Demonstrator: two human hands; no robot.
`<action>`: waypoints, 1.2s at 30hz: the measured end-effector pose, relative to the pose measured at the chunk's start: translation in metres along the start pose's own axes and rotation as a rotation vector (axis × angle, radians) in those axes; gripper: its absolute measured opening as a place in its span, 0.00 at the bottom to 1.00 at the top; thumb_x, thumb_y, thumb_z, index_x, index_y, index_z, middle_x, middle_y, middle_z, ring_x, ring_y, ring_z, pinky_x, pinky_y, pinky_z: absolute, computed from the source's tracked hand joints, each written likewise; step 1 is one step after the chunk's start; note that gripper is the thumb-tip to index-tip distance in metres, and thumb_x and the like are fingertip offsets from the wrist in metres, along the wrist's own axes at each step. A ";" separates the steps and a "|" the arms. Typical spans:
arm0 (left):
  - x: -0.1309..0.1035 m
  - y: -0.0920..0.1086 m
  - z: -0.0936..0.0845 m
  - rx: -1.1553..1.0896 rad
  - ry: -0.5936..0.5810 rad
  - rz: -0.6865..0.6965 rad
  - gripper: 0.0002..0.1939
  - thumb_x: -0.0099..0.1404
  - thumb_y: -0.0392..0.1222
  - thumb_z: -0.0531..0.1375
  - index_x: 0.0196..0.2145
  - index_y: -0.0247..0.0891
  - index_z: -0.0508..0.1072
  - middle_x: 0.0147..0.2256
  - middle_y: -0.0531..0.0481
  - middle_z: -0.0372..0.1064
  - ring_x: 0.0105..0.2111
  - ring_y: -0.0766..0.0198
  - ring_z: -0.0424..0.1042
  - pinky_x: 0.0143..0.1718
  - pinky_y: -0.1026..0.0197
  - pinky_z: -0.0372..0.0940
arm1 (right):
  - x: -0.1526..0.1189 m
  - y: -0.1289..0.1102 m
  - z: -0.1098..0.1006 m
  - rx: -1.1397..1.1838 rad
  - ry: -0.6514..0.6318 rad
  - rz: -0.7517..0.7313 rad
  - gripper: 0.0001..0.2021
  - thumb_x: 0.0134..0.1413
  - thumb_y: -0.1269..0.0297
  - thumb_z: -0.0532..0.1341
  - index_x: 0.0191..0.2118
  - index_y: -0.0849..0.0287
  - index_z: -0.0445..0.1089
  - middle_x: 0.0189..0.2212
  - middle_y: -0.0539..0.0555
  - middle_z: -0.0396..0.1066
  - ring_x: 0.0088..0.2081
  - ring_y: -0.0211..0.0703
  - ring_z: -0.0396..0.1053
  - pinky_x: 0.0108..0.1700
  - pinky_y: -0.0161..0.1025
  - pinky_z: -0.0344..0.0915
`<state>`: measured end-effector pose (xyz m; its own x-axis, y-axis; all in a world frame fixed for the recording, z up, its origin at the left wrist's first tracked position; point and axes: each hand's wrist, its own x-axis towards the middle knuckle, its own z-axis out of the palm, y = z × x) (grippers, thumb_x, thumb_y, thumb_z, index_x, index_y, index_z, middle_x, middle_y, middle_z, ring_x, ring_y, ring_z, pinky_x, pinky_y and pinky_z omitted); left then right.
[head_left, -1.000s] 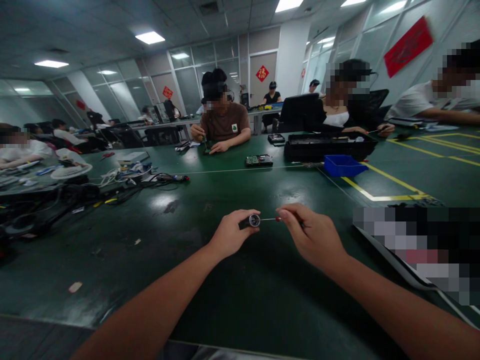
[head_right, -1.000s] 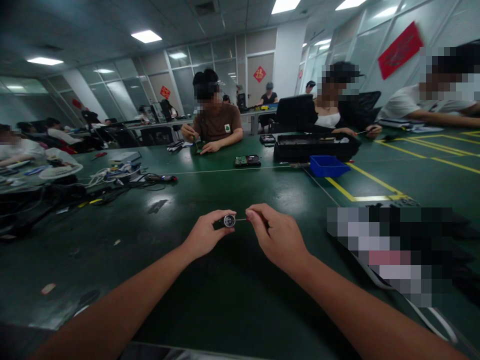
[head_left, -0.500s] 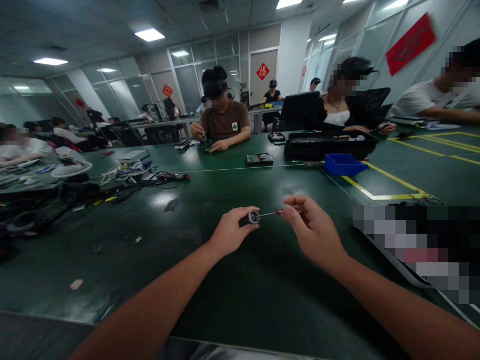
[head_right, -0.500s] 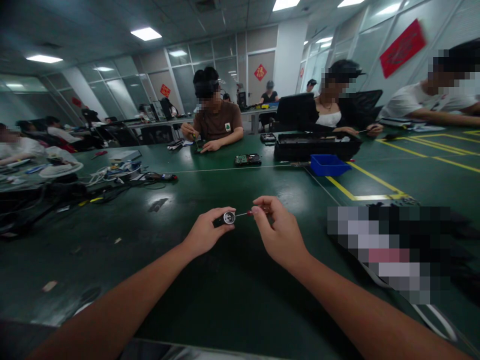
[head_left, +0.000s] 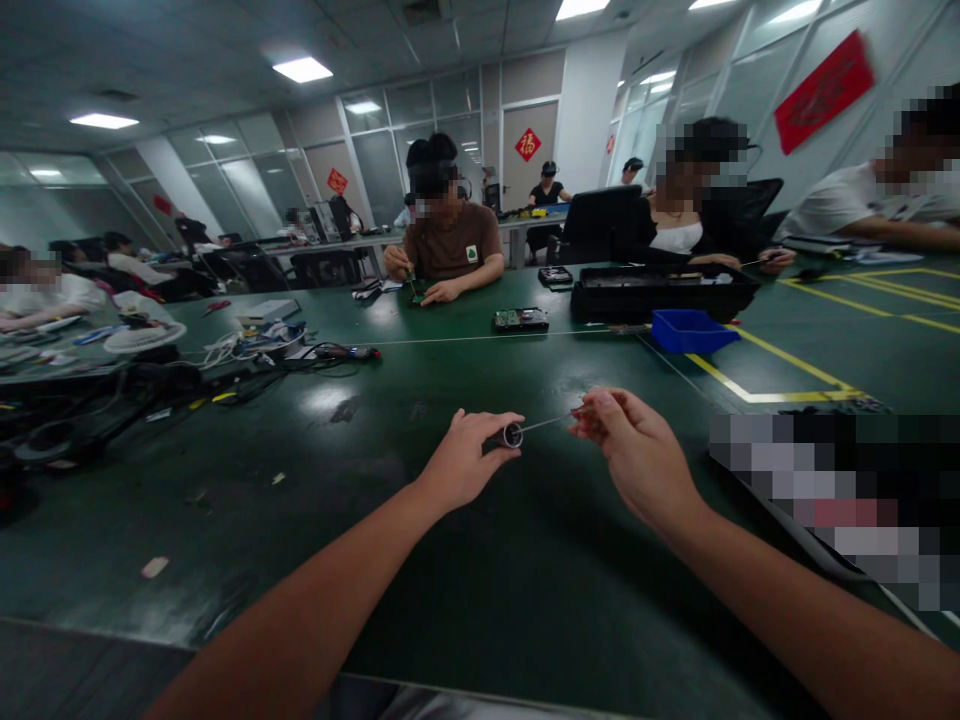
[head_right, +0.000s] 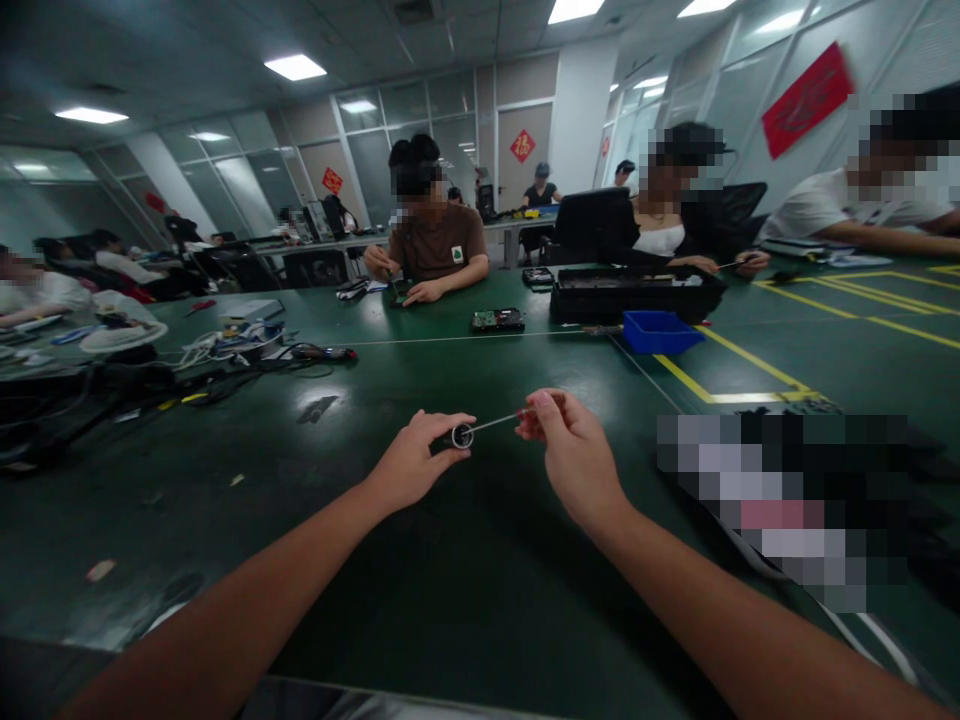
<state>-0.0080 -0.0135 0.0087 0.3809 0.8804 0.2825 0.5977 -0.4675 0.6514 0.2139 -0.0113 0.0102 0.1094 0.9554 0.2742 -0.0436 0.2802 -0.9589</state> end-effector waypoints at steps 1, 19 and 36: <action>0.000 0.000 0.000 0.003 0.003 0.001 0.20 0.66 0.40 0.62 0.56 0.50 0.70 0.50 0.49 0.71 0.53 0.55 0.67 0.67 0.35 0.40 | -0.001 -0.001 0.000 -0.037 -0.003 -0.026 0.14 0.62 0.49 0.59 0.39 0.55 0.70 0.32 0.52 0.73 0.33 0.43 0.72 0.39 0.44 0.72; 0.002 0.005 -0.001 0.093 -0.032 -0.008 0.21 0.66 0.38 0.62 0.56 0.50 0.70 0.50 0.48 0.70 0.54 0.53 0.65 0.66 0.35 0.43 | -0.016 -0.017 -0.001 -0.507 -0.137 -0.308 0.11 0.68 0.54 0.53 0.42 0.54 0.67 0.32 0.53 0.74 0.34 0.46 0.74 0.37 0.43 0.66; 0.005 -0.007 0.003 0.060 -0.026 -0.013 0.18 0.65 0.39 0.62 0.53 0.44 0.71 0.48 0.47 0.69 0.48 0.57 0.68 0.52 0.53 0.64 | -0.010 -0.025 0.002 -0.754 -0.191 -0.325 0.10 0.66 0.60 0.51 0.40 0.57 0.67 0.31 0.55 0.74 0.32 0.47 0.72 0.34 0.42 0.64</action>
<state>-0.0087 -0.0063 0.0036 0.3903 0.8845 0.2554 0.6434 -0.4605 0.6115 0.2123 -0.0275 0.0318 -0.1713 0.8562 0.4874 0.6430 0.4720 -0.6032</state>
